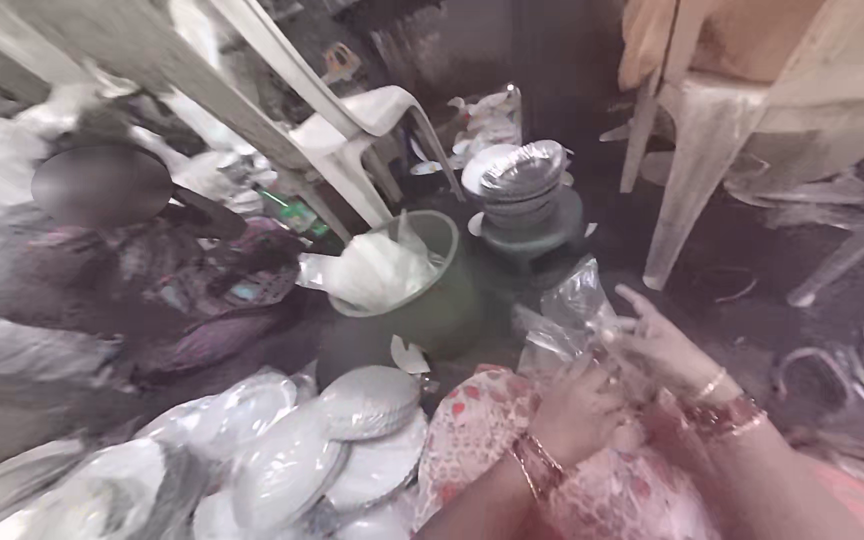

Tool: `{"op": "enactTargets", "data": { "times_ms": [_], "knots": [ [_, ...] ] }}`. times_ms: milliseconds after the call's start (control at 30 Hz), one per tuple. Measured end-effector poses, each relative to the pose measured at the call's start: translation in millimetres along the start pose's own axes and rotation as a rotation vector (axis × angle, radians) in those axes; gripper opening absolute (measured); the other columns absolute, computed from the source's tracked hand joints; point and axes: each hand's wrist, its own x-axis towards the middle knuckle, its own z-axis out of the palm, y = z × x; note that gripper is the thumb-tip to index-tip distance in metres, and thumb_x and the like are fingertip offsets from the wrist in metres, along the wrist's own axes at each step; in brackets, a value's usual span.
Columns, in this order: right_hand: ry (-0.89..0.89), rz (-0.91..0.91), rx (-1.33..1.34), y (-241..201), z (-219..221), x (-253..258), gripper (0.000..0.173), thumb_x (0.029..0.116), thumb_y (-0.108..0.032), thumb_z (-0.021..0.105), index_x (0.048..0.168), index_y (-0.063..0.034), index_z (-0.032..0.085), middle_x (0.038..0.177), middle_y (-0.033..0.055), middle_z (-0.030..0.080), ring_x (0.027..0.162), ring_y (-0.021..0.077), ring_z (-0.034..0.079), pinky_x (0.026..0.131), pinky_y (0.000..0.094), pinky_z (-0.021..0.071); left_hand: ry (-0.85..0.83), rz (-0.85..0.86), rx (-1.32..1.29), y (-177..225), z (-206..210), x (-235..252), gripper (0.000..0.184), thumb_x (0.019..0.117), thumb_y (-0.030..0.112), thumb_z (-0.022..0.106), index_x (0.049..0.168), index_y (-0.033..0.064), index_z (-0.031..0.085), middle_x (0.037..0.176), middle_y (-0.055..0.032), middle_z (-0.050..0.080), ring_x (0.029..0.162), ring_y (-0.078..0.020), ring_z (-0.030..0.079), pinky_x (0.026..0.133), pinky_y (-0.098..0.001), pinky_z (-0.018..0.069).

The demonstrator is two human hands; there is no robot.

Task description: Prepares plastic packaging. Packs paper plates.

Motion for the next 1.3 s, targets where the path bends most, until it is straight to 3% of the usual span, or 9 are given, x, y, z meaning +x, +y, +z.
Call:
{"op": "enactTargets", "data": {
  "times_ms": [200,333,467,567,667,833,967,1133,1300],
  "knots": [
    [0.337,-0.1,-0.07,-6.0,-31.7,-10.4,0.03,0.1008,0.001,0.053,0.13,0.0035,0.058,0.097,0.007,0.076,0.085,0.0109,0.072,0.076,0.0257,0.059,0.08,-0.27,-0.473,-7.2,3.2,21.5,0.023,0.0927,0.017,0.071,0.1,-0.0031,0.079,0.12,-0.0195,0.072,0.121,-0.031,0.065,0.112,-0.0504,0.0427],
    [0.132,0.143,-0.202,18.3,-15.0,-12.0,0.071,0.1055,-0.031,0.051,0.163,-0.0113,0.014,0.135,0.0173,0.058,0.108,0.0186,0.065,0.087,0.0353,0.057,-0.234,-0.336,-0.449,-15.4,4.3,48.9,0.038,0.0979,0.023,0.067,0.124,-0.0038,0.069,0.141,-0.0194,0.06,0.136,-0.0299,0.053,0.119,-0.0473,0.0346],
    [0.267,0.403,-0.371,48.5,-9.2,1.1,0.074,0.1008,-0.022,0.066,0.159,-0.0031,0.024,0.143,0.0265,0.051,0.119,0.0304,0.061,0.098,0.0444,0.0514,-0.39,-0.367,-0.601,-29.3,32.2,50.6,0.027,0.0968,0.005,0.063,0.116,-0.014,0.066,0.122,-0.0296,0.064,0.118,-0.0358,0.061,0.106,-0.0458,0.0449],
    [0.146,0.465,-0.514,51.3,-17.3,4.3,0.063,0.1047,-0.03,0.059,0.156,-0.0029,0.035,0.139,0.0234,0.056,0.117,0.0283,0.061,0.098,0.043,0.0498,-0.27,-0.379,-0.822,-62.5,33.7,44.5,0.022,0.0935,-0.005,0.059,0.111,-0.0097,0.071,0.115,-0.0195,0.07,0.105,-0.0148,0.066,0.096,-0.0291,0.0511],
    [-0.146,0.4,-0.521,63.0,-21.3,5.7,0.086,0.1007,-0.038,0.06,0.162,-0.0005,0.013,0.154,0.023,0.043,0.137,0.0242,0.05,0.114,0.0371,0.0412,-0.094,-0.44,-0.944,-81.6,29.5,49.6,0.016,0.0842,-0.011,0.053,0.083,-0.0087,0.069,0.106,-0.0115,0.071,0.1,-0.0047,0.063,0.09,-0.0228,0.0497],
    [0.193,0.233,-0.54,49.6,-2.4,3.6,0.014,0.0962,-0.004,0.063,0.104,0.0048,0.07,0.087,0.0048,0.068,0.075,0.0039,0.062,0.073,0.0242,0.0538,0.322,-0.347,-1.271,-88.5,31.5,52.4,0.025,0.0762,-0.014,0.056,0.096,-0.0051,0.068,0.147,-0.0124,0.05,0.124,-0.0128,0.055,0.099,-0.028,0.0509],
    [0.482,-0.147,-0.044,11.8,-22.4,-6.0,0.024,0.1012,0.0,0.042,0.105,-0.0075,0.065,0.085,-0.0063,0.071,0.078,0.0033,0.067,0.077,0.0242,0.0589,0.683,-0.477,-1.023,-95.8,12.0,48.4,0.049,0.0811,0.011,0.072,0.129,0.0075,0.064,0.157,-0.0145,0.033,0.141,-0.0238,0.039,0.109,-0.0397,0.044],
    [0.329,-0.46,0.001,-13.9,-43.4,-38.7,0.023,0.0943,-0.009,0.058,0.096,-0.0228,0.077,0.091,-0.0102,0.076,0.087,0.0011,0.07,0.081,0.0234,0.0588,0.125,-1.101,-1.311,-76.8,1.7,50.7,0.079,0.1007,0.048,0.061,0.161,0.0135,0.023,0.15,-0.021,0.048,0.127,-0.0344,0.057,0.1,-0.0477,0.051],
    [0.073,-0.555,-0.345,-25.7,-41.8,-57.1,0.022,0.0957,-0.011,0.061,0.092,-0.0234,0.079,0.095,-0.0165,0.075,0.09,-0.0059,0.067,0.085,0.0164,0.0555,-0.082,-0.991,-1.81,-61.6,-2.2,50.3,0.075,0.1056,0.064,0.022,0.15,0.0052,0.037,0.126,-0.0201,0.064,0.107,-0.032,0.069,0.089,-0.048,0.058]
  ]
}}
